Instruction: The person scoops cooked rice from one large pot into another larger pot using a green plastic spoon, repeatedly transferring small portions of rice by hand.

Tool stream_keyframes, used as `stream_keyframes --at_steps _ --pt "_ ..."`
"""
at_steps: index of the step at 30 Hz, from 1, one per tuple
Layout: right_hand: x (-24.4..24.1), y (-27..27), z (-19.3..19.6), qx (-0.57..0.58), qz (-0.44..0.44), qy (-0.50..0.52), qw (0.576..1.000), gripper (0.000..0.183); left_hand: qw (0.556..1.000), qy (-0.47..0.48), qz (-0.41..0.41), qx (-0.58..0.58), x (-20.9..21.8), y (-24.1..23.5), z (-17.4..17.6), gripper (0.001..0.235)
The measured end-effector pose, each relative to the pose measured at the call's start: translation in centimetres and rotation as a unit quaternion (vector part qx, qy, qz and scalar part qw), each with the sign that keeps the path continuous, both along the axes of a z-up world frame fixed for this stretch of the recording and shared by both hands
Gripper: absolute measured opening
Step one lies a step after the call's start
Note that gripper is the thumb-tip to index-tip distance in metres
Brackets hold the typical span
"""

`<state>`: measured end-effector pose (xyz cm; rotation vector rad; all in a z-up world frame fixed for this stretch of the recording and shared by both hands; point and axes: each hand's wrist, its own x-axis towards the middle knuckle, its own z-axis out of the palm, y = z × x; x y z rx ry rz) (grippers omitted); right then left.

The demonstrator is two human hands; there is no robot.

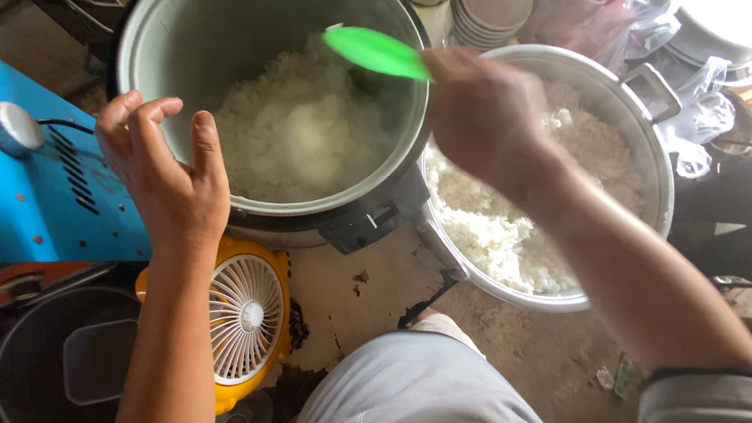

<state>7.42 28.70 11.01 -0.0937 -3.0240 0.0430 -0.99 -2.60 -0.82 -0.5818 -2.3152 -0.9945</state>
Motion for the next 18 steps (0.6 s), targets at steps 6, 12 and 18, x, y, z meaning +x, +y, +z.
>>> stream_keyframes --at_steps 6,12,18 --pt "9.7 10.9 -0.7 0.053 -0.14 -0.143 0.978 0.03 0.995 -0.041 0.037 -0.087 0.3 1.1 0.9 0.04" --pt "17.5 15.4 -6.9 0.006 -0.295 -0.352 0.888 0.031 0.994 -0.053 0.03 -0.094 0.3 1.3 1.0 0.047" --pt "18.9 15.9 -14.0 -0.113 -0.233 -0.296 0.919 0.03 0.993 -0.023 0.031 -0.113 0.1 0.9 0.2 0.047"
